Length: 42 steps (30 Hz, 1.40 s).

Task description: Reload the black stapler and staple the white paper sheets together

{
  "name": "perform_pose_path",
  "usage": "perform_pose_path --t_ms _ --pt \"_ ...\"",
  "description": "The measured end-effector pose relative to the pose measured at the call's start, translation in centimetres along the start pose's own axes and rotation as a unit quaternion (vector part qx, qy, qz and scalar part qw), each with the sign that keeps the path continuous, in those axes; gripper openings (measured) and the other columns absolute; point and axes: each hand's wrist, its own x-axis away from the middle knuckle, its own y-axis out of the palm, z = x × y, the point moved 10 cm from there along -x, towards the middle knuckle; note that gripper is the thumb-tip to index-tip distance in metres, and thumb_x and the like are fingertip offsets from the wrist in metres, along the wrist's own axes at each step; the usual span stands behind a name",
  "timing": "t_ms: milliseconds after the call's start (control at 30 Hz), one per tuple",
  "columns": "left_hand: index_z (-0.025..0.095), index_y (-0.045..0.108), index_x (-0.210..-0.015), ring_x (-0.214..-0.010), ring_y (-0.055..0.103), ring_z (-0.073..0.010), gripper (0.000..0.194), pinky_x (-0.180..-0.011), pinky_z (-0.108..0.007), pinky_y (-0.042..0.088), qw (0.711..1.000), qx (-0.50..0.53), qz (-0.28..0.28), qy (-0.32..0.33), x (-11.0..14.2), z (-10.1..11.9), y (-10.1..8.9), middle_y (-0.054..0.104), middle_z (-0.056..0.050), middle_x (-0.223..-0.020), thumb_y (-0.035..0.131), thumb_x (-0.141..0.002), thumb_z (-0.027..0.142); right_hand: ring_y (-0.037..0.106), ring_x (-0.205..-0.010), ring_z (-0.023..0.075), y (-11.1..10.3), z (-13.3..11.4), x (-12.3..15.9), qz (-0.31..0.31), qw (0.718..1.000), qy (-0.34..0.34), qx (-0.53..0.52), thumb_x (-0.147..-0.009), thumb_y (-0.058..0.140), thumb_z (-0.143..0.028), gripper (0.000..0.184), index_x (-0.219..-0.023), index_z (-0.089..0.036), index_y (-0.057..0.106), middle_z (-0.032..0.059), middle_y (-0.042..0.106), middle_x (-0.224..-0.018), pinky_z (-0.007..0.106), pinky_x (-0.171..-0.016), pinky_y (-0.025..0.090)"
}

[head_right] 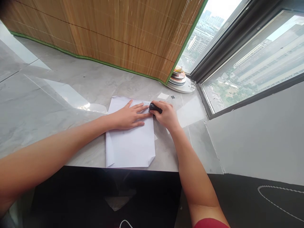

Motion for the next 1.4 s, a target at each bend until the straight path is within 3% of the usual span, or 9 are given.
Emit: perform_pose_path --t_ms 367,600,767,867,1033,1167,1233,1300,1400 --pt "0.043 0.042 -0.173 -0.171 0.026 -0.0388 0.061 -0.136 -0.072 0.006 1.000 -0.004 0.002 0.001 0.0 -0.1 0.2 0.024 -0.005 -0.187 0.045 -0.114 0.055 0.068 -0.107 0.0307 1.0 -0.5 0.0 -0.040 0.992 0.030 0.113 -0.098 0.063 -0.025 0.025 -0.117 -0.029 0.078 0.0068 0.077 -0.108 0.042 -0.090 0.046" --pt "0.046 0.052 -0.167 -0.172 0.025 -0.0362 0.054 -0.136 -0.072 0.005 1.000 0.011 0.009 0.006 -0.1 -0.1 0.1 0.026 -0.004 -0.187 0.048 -0.113 0.054 0.060 -0.112 0.0357 1.9 -0.9 0.4 -0.060 0.986 -0.009 0.156 -0.106 0.060 -0.031 0.029 -0.131 -0.031 0.074 0.0107 0.078 -0.116 0.049 -0.094 0.042" --pt "0.044 0.050 -0.168 -0.173 0.023 -0.0350 0.056 -0.135 -0.074 0.007 1.000 0.006 -0.006 -0.001 0.1 -0.2 0.1 0.024 -0.008 -0.187 0.049 -0.113 0.052 0.059 -0.115 0.0370 2.4 -1.2 0.5 -0.048 0.980 -0.020 0.194 -0.109 0.057 -0.032 0.028 -0.131 -0.026 0.073 0.0145 0.077 -0.119 0.049 -0.096 0.042" --pt "0.044 0.049 -0.170 -0.173 0.024 -0.0358 0.056 -0.135 -0.074 0.008 1.000 0.004 -0.005 -0.004 0.2 -0.3 -0.3 0.025 -0.009 -0.187 0.048 -0.114 0.051 0.062 -0.118 0.0361 1.3 0.1 0.1 -0.022 0.988 0.003 0.151 -0.109 0.056 -0.032 0.028 -0.131 -0.024 0.071 0.0140 0.077 -0.125 0.049 -0.099 0.044" --pt "0.039 0.051 -0.169 -0.172 0.026 -0.0380 0.057 -0.135 -0.073 0.008 1.000 0.001 -0.015 -0.005 0.3 -0.5 -0.1 0.027 -0.012 -0.186 0.046 -0.115 0.053 0.066 -0.121 0.0370 -2.4 5.0 0.1 0.045 0.989 0.088 0.112 -0.104 0.063 -0.035 0.030 -0.130 -0.023 0.072 0.0149 0.078 -0.127 0.050 -0.102 0.048" --pt "0.037 0.051 -0.170 -0.171 0.026 -0.0368 0.059 -0.135 -0.072 0.010 1.000 0.009 -0.014 -0.006 0.1 -0.8 0.0 0.028 -0.012 -0.186 0.047 -0.114 0.054 0.072 -0.105 0.0331 -3.1 7.0 0.5 0.023 0.991 0.106 0.073 -0.095 0.072 -0.034 0.034 -0.127 -0.023 0.073 0.0120 0.081 -0.116 0.043 -0.092 0.052" --pt "0.034 0.056 -0.166 -0.168 0.035 -0.0350 0.056 -0.135 -0.067 0.017 0.999 0.033 0.027 -0.005 0.0 -1.3 -1.3 0.036 -0.012 -0.183 0.048 -0.113 0.052 0.072 -0.096 0.0335 -3.2 7.1 0.6 0.028 0.987 0.132 0.093 -0.093 0.073 -0.033 0.026 -0.117 -0.022 0.074 0.0118 0.080 -0.101 0.041 -0.085 0.052" --pt "0.028 0.069 -0.151 -0.155 0.051 -0.0323 0.048 -0.132 -0.057 0.030 0.991 0.072 0.116 -0.013 0.3 -2.6 -3.8 0.054 -0.013 -0.170 0.048 -0.112 0.047 0.071 -0.090 0.0332 -3.7 6.1 0.5 0.069 0.981 0.152 0.102 -0.094 0.071 -0.037 0.021 -0.109 -0.022 0.073 0.0115 0.079 -0.093 0.040 -0.080 0.050" --pt "0.020 0.079 -0.096 -0.115 0.069 -0.0273 0.041 -0.110 -0.040 0.049 0.941 0.141 0.294 -0.091 2.4 -6.9 -8.2 0.078 -0.013 -0.117 0.048 -0.110 0.043 0.069 -0.085 0.0294 -2.9 1.6 0.1 0.109 0.987 0.108 0.055 -0.096 0.069 -0.044 0.023 -0.106 -0.024 0.071 0.0092 0.077 -0.091 0.037 -0.077 0.048"
